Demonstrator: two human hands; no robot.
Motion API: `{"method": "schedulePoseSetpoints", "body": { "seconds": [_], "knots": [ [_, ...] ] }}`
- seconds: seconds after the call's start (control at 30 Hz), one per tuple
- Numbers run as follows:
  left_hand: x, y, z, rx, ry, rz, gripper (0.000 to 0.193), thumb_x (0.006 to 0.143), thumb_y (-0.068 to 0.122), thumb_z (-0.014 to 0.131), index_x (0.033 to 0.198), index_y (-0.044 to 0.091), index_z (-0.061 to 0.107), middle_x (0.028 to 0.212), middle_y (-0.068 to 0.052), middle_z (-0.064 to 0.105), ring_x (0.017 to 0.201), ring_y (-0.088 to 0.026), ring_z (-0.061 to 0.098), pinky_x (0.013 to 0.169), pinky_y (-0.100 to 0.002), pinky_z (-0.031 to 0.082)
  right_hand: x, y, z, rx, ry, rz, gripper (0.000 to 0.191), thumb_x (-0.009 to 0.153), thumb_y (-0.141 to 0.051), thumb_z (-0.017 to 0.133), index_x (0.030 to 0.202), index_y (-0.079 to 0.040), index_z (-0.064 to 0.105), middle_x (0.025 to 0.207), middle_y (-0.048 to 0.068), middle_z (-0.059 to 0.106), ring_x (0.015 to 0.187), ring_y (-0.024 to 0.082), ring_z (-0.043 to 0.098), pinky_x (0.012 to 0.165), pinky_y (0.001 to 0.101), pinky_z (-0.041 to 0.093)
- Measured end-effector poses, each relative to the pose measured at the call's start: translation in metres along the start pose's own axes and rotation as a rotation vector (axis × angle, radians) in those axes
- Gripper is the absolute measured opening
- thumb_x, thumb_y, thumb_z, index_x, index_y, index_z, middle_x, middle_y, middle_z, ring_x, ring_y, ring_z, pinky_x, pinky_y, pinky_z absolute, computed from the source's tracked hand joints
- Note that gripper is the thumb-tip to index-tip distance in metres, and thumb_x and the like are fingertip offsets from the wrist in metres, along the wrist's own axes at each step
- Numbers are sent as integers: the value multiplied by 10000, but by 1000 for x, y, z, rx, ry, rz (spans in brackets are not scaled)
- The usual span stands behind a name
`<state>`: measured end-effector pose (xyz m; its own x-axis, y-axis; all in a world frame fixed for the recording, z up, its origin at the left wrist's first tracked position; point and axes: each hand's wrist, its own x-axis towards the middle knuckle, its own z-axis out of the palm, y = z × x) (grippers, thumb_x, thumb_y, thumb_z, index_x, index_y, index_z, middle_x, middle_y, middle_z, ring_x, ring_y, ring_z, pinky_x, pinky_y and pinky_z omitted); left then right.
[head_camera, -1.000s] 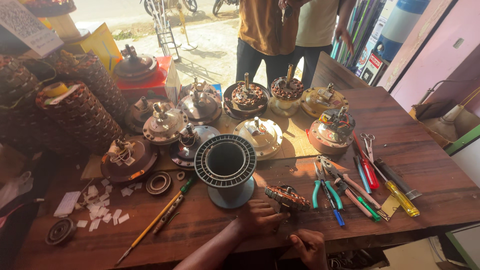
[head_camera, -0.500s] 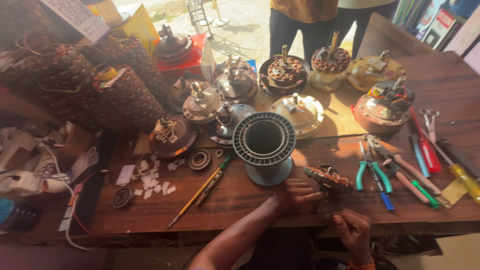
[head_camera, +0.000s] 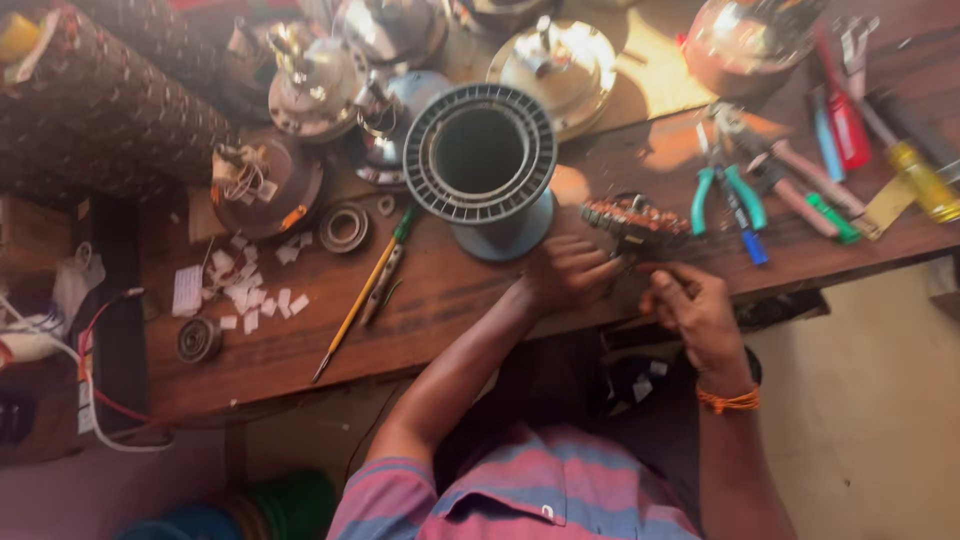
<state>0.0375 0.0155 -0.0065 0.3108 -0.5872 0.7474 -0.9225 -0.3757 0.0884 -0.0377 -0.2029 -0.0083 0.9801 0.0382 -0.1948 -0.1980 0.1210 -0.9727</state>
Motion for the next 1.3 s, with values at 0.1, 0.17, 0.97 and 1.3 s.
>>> {"method": "schedulePoseSetpoints", "body": {
  "seconds": [0.1,0.17,0.97,1.3],
  "knots": [
    [-1,2,7,2,-31,18,380,740,147,752,1119,131,756,736,32,559,648,-147,580,576,-323,466,-9,3,-1,-181,72,-148,239,1030,-173,673,1173,7,740,806,-24,632,668,10,452,556,197,323],
    [0,5,8,1,-47,40,368,786,145,741,1153,136,755,851,43,599,704,-124,594,626,-299,489,-15,2,1,-358,138,-213,190,1016,-141,706,1120,12,750,817,-24,615,698,12,448,574,209,335],
    [22,11,-17,72,52,-3,353,773,236,791,1119,164,774,932,28,686,758,-171,653,659,-342,537,-3,-16,37,-283,219,-376,219,981,-178,678,923,31,712,735,18,613,708,41,519,593,262,435],
    [6,7,-5,1,6,9,379,755,227,759,1129,173,731,1005,-10,700,816,-194,694,693,-342,553,-32,-51,-33,-715,-16,-320,150,920,-127,740,1011,-13,776,874,102,732,772,155,651,686,309,505]
  ]
}}
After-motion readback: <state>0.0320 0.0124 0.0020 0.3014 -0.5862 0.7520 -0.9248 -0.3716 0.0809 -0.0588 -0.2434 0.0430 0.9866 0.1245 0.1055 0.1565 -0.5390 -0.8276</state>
